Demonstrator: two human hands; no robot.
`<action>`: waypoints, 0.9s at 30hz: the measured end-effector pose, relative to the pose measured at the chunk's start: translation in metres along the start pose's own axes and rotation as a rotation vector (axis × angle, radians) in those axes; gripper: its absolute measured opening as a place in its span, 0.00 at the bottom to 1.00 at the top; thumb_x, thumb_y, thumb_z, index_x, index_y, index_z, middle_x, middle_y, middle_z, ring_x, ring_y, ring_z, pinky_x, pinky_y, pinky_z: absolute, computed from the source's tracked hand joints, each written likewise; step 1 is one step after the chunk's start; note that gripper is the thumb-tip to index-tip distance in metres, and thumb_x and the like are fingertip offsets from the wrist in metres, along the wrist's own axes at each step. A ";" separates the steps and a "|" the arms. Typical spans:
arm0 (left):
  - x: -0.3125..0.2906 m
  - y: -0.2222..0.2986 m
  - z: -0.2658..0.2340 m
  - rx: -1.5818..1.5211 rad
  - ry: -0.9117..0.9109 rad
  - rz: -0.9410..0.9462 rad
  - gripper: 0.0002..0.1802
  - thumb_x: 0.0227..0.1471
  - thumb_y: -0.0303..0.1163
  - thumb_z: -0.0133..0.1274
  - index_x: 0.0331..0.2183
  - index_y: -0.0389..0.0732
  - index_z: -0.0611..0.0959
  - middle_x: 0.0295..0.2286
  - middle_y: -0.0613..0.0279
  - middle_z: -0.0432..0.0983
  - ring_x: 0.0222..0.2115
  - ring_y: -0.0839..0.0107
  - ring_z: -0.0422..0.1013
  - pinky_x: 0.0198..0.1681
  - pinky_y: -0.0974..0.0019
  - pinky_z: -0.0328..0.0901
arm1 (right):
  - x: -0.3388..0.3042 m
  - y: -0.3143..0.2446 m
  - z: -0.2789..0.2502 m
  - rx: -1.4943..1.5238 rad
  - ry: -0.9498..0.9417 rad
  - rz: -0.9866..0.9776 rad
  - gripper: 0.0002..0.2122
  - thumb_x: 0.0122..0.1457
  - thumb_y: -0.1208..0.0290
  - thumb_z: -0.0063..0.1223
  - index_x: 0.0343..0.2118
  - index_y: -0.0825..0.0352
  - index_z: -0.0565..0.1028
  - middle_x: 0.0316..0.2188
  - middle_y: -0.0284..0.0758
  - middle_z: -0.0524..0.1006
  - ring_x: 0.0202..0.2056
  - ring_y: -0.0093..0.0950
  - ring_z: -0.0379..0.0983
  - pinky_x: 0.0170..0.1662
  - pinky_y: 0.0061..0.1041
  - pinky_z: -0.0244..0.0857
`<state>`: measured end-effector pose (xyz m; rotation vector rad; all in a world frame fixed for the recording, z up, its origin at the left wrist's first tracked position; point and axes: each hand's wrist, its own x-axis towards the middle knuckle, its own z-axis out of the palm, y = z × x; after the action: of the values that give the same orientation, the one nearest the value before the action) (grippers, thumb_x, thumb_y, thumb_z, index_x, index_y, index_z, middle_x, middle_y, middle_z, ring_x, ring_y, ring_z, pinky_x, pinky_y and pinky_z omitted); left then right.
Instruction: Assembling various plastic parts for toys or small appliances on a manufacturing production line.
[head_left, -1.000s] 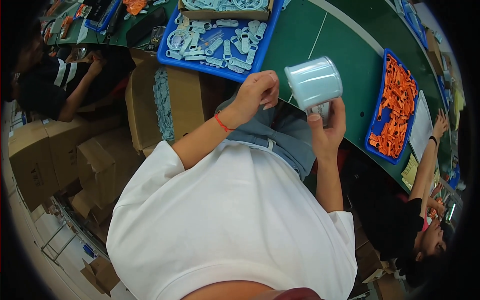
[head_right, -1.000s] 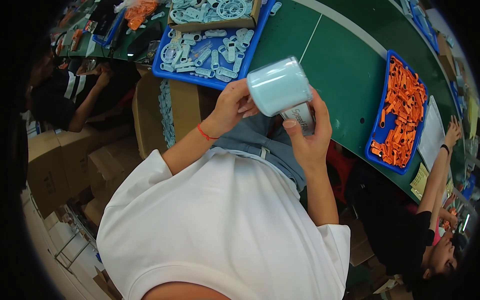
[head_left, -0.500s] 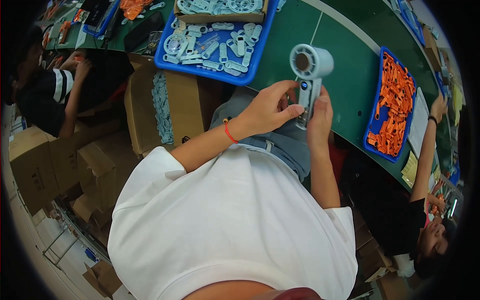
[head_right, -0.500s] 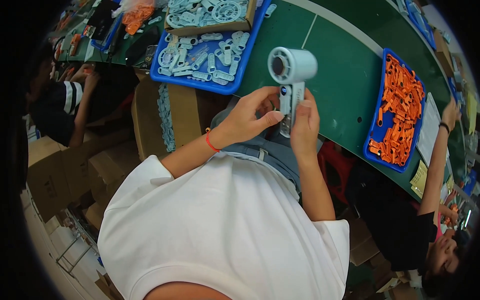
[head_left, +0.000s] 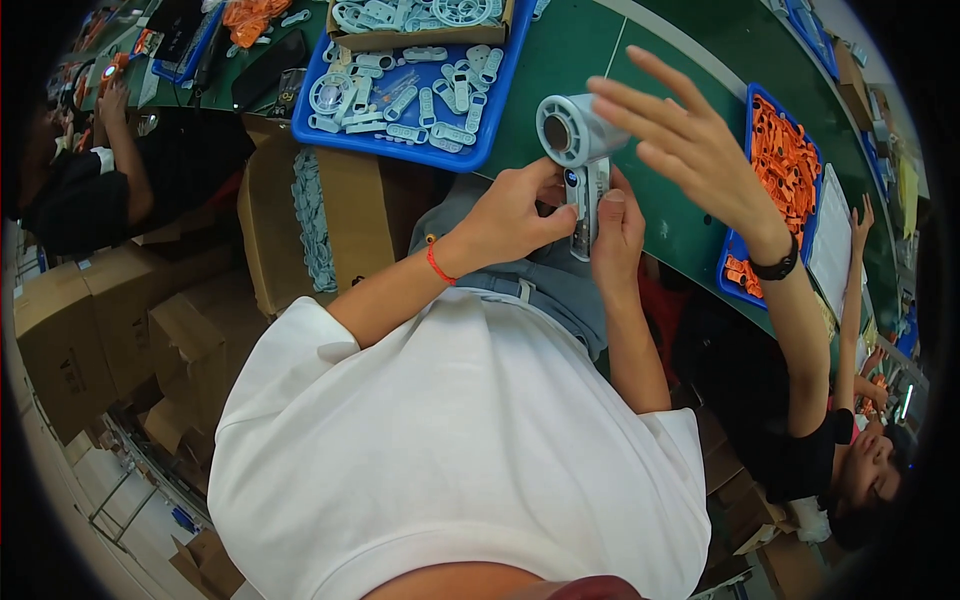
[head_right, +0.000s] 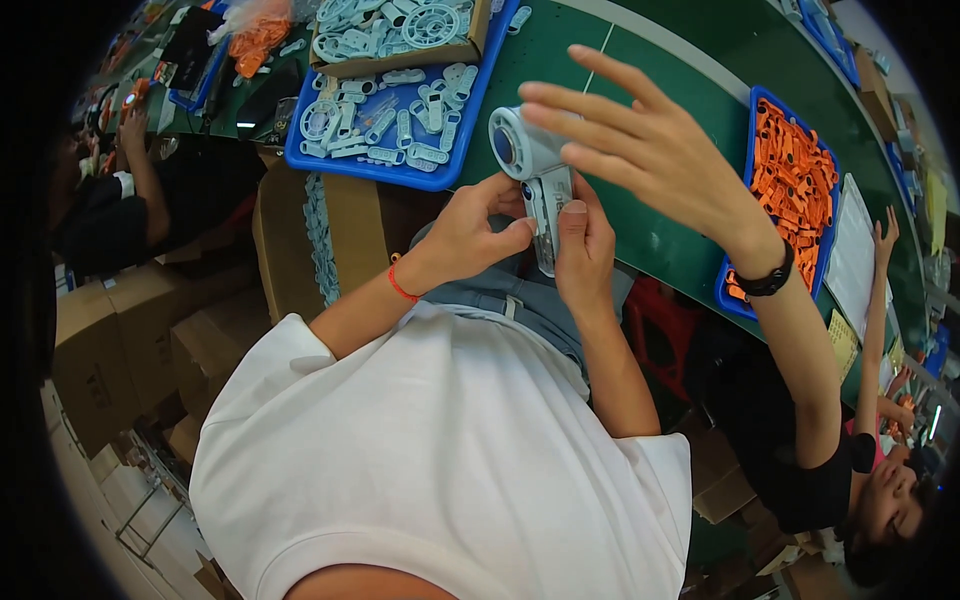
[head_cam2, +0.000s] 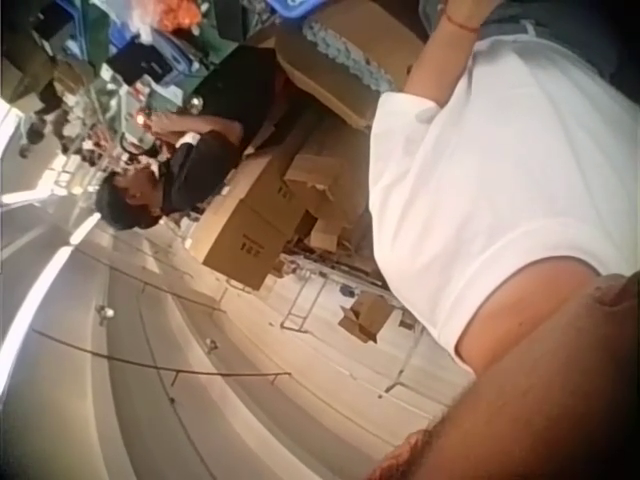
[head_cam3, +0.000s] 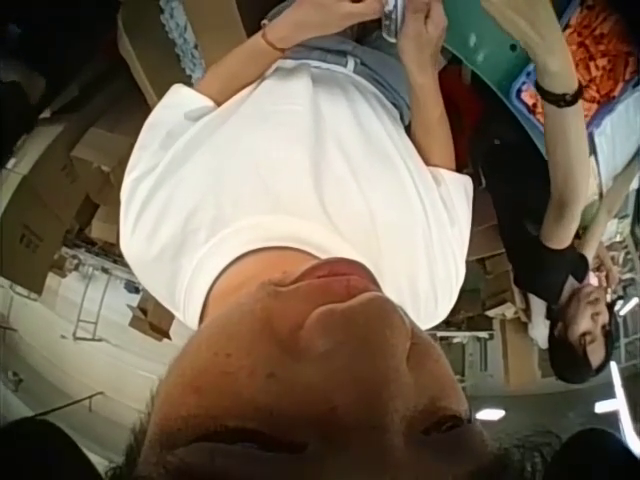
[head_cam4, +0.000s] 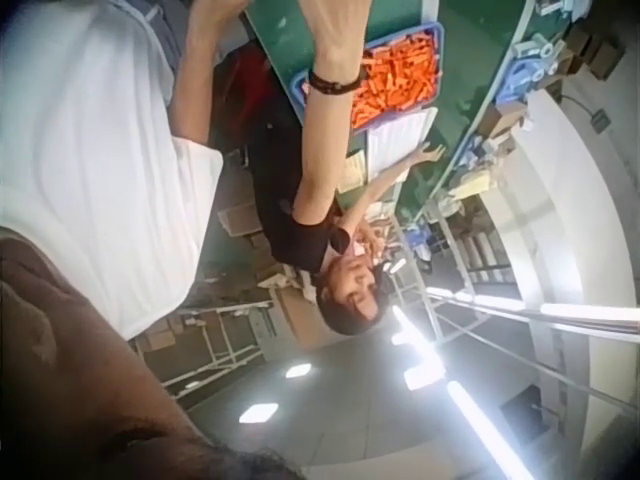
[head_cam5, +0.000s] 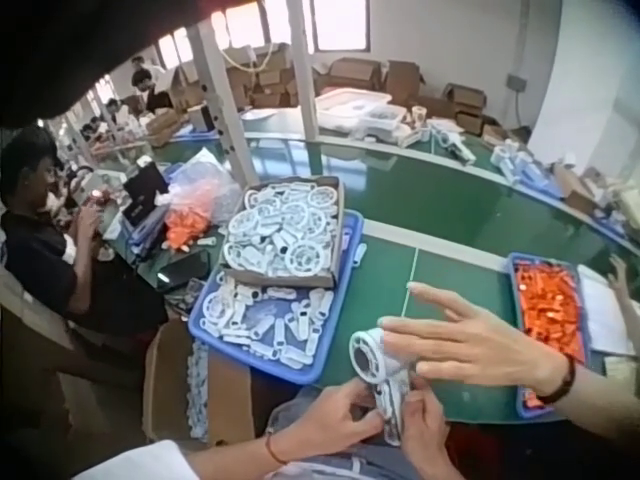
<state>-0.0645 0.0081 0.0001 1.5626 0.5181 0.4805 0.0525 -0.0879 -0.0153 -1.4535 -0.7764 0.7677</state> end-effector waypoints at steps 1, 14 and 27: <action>-0.001 0.000 0.003 -0.114 0.029 -0.071 0.20 0.44 0.27 0.49 0.42 0.31 0.71 0.31 0.50 0.76 0.26 0.63 0.72 0.34 0.67 0.67 | -0.001 0.001 0.000 -0.058 -0.006 -0.028 0.25 0.63 0.55 0.36 0.51 0.76 0.63 0.44 0.37 0.70 0.43 0.22 0.65 0.46 0.21 0.60; -0.016 -0.008 -0.004 -0.156 0.081 -0.124 0.15 0.50 0.29 0.49 0.39 0.29 0.71 0.31 0.54 0.74 0.26 0.72 0.72 0.31 0.70 0.67 | -0.007 0.006 0.003 0.406 -0.118 0.368 0.22 0.63 0.52 0.32 0.39 0.70 0.70 0.24 0.33 0.73 0.19 0.22 0.70 0.20 0.17 0.65; -0.006 -0.017 -0.007 0.056 0.261 0.074 0.09 0.51 0.30 0.51 0.31 0.33 0.78 0.24 0.58 0.72 0.20 0.76 0.67 0.24 0.73 0.62 | 0.015 0.011 -0.005 0.972 -0.254 0.573 0.24 0.62 0.57 0.29 0.55 0.71 0.58 0.34 0.39 0.72 0.21 0.23 0.61 0.22 0.19 0.58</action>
<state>-0.0738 0.0110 -0.0166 1.5859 0.6794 0.7382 0.0646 -0.0782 -0.0261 -0.6686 -0.0729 1.5211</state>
